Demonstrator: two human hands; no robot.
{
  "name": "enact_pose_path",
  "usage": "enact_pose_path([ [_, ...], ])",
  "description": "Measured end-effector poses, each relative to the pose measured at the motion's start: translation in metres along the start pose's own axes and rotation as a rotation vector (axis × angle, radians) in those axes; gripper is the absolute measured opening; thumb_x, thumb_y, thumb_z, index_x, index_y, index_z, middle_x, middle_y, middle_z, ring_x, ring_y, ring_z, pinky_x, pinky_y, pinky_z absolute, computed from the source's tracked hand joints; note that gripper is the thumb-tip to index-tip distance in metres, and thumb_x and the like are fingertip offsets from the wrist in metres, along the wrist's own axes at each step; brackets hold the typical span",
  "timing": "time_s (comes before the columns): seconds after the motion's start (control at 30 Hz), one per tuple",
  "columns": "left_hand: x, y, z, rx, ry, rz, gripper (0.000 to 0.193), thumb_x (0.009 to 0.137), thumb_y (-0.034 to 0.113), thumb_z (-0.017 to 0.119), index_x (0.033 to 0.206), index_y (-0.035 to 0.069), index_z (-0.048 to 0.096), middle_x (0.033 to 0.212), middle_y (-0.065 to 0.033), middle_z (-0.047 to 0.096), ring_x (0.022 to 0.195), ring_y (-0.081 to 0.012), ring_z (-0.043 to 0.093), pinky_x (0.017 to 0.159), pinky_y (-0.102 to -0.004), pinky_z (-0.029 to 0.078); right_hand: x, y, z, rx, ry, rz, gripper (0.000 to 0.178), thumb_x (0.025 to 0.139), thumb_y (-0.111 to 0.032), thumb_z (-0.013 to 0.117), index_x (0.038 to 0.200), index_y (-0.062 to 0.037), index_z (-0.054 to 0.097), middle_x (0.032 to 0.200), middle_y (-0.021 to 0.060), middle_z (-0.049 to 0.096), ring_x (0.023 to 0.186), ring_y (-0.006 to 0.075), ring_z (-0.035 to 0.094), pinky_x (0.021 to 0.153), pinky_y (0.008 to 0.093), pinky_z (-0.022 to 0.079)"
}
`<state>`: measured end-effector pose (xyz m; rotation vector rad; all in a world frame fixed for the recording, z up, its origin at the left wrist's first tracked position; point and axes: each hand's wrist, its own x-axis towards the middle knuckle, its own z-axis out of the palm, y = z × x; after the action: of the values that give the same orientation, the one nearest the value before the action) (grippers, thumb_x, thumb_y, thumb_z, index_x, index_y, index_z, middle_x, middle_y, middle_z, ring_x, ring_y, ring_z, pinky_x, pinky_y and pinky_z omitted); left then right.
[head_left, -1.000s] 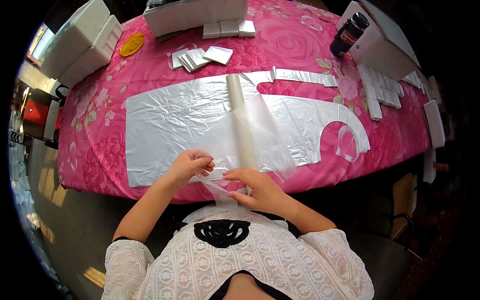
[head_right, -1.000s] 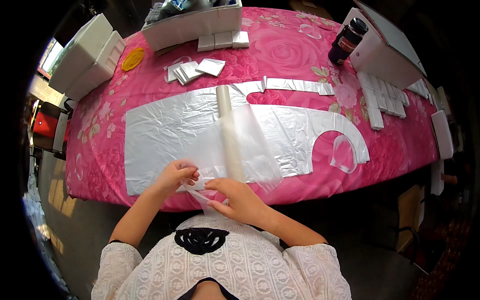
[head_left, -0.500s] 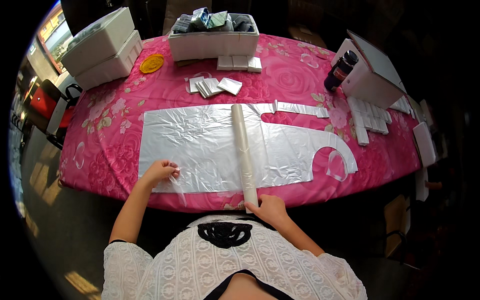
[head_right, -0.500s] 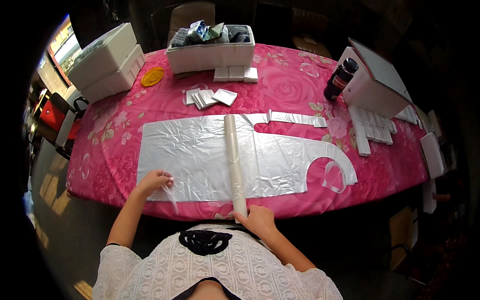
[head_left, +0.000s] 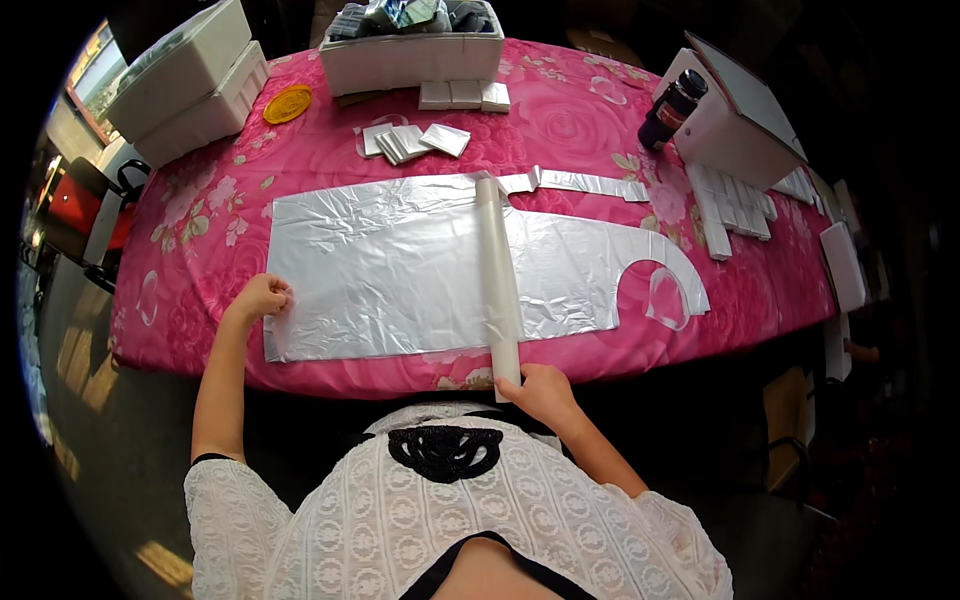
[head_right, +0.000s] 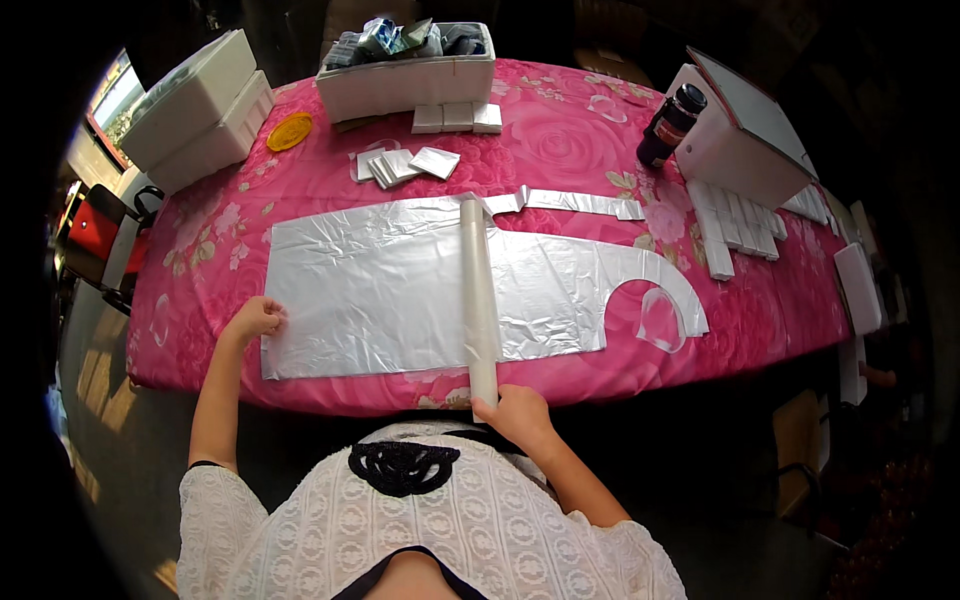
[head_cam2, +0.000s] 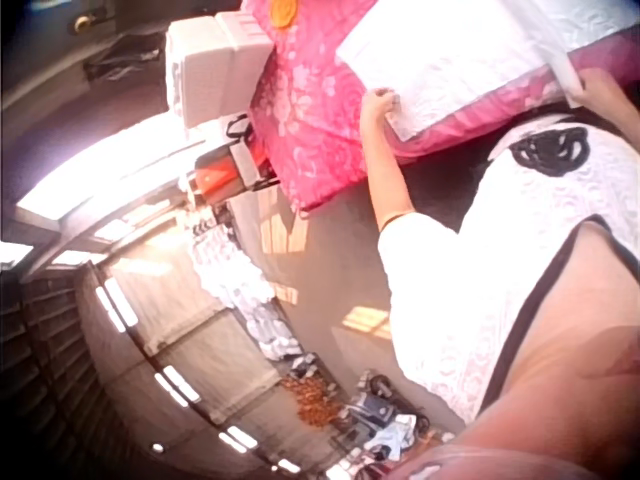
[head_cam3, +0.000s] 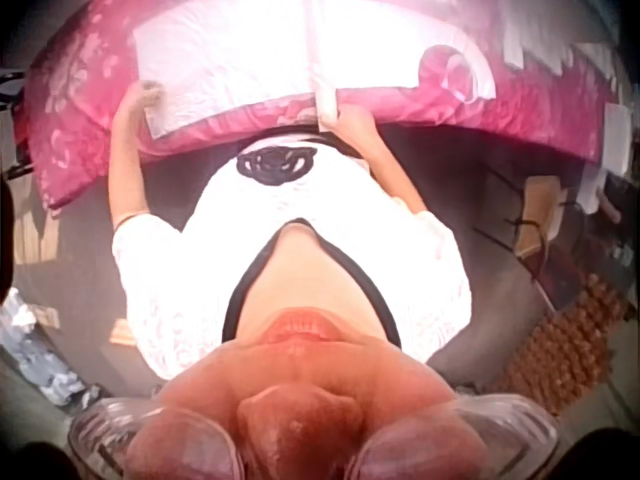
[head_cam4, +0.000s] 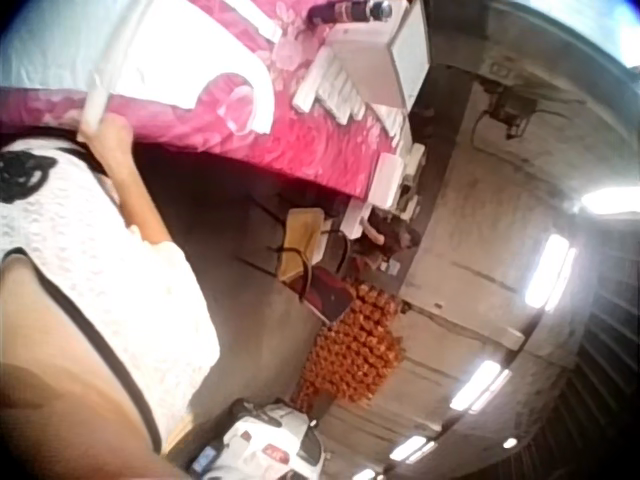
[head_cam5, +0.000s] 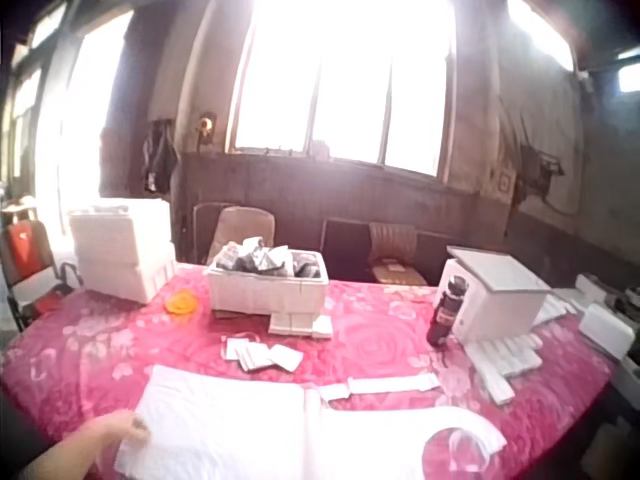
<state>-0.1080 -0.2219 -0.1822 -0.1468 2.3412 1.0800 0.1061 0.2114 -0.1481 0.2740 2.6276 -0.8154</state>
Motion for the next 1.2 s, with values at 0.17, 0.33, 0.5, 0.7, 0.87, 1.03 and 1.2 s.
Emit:
enact_pose_path([
  [0.17,-0.016,0.041,-0.016,0.973,0.59,0.221,0.031,0.07,-0.002,0.053,0.101,-0.001,0.057,0.087,-0.016,0.062,0.079,-0.031,0.06,0.071,-0.0369,0.048,0.0,0.003,-0.005,0.009,-0.006,0.008,0.049,0.074,-0.048,0.055,0.076,-0.0001,0.066,0.072,0.0201,0.063,0.071,0.0353,0.061,0.066,0.0439,0.047],
  [0.33,-0.032,0.14,0.11,0.412,0.492,0.947,0.032,0.074,-0.001,0.054,0.106,0.001,0.055,0.11,-0.0147,0.057,0.102,-0.031,0.053,0.087,-0.0372,0.044,0.005,0.012,-0.001,0.019,0.009,-0.009,0.047,0.073,-0.046,0.057,0.076,-0.0005,0.066,0.071,0.019,0.063,0.07,0.0347,0.061,0.065,0.0429,0.048],
  [0.5,-0.013,0.162,0.215,0.345,0.276,1.069,0.053,0.079,0.005,0.054,0.128,-0.002,0.036,0.135,-0.0182,0.035,0.124,-0.0325,0.035,0.102,-0.0375,0.032,0.004,0.007,-0.009,0.031,-0.041,-0.006,0.049,0.073,-0.047,0.056,0.075,0.0012,0.065,0.069,0.0203,0.062,0.068,0.0351,0.061,0.064,0.0427,0.047],
  [0.7,0.008,0.153,0.257,0.46,0.244,0.992,0.058,0.082,0.017,0.048,0.132,-0.007,0.029,0.139,-0.0218,0.027,0.131,-0.0334,0.024,0.108,-0.0435,0.019,0.006,0.014,-0.009,0.073,-0.075,0.031,0.051,0.073,-0.049,0.056,0.076,0.0018,0.065,0.071,0.0207,0.062,0.069,0.0353,0.061,0.064,0.0426,0.047],
  [0.87,0.001,0.154,0.266,0.653,0.228,0.922,0.064,0.081,0.023,0.042,0.134,-0.009,0.024,0.141,-0.0225,0.023,0.133,-0.0327,0.02,0.109,-0.0431,0.013,0.014,0.018,-0.018,0.026,-0.166,-0.018,0.052,0.076,-0.049,0.058,0.075,0.0025,0.064,0.067,0.0189,0.061,0.065,0.0333,0.061,0.061,0.0398,0.046],
  [1.03,0.0,0.154,0.268,0.68,0.238,0.879,0.064,0.081,0.024,0.039,0.134,-0.009,0.023,0.142,-0.0227,0.022,0.134,-0.0325,0.018,0.109,-0.0435,0.012,0.076,0.005,-0.047,0.09,0.019,-0.103,0.057,0.077,-0.054,0.057,0.071,0.0028,0.065,0.063,0.0172,0.062,0.063,0.0306,0.062,0.06,0.0374,0.048],
  [1.2,0.003,0.159,0.273,0.662,0.23,0.853,0.064,0.082,0.025,0.037,0.134,-0.009,0.023,0.142,-0.0234,0.022,0.134,-0.033,0.017,0.109,-0.0439,0.011,0.189,-0.008,-0.063,0.399,0.038,-0.005,0.053,0.08,-0.046,0.054,0.078,0.0055,0.064,0.067,0.0164,0.064,0.065,0.028,0.063,0.063,0.0357,0.047],
])
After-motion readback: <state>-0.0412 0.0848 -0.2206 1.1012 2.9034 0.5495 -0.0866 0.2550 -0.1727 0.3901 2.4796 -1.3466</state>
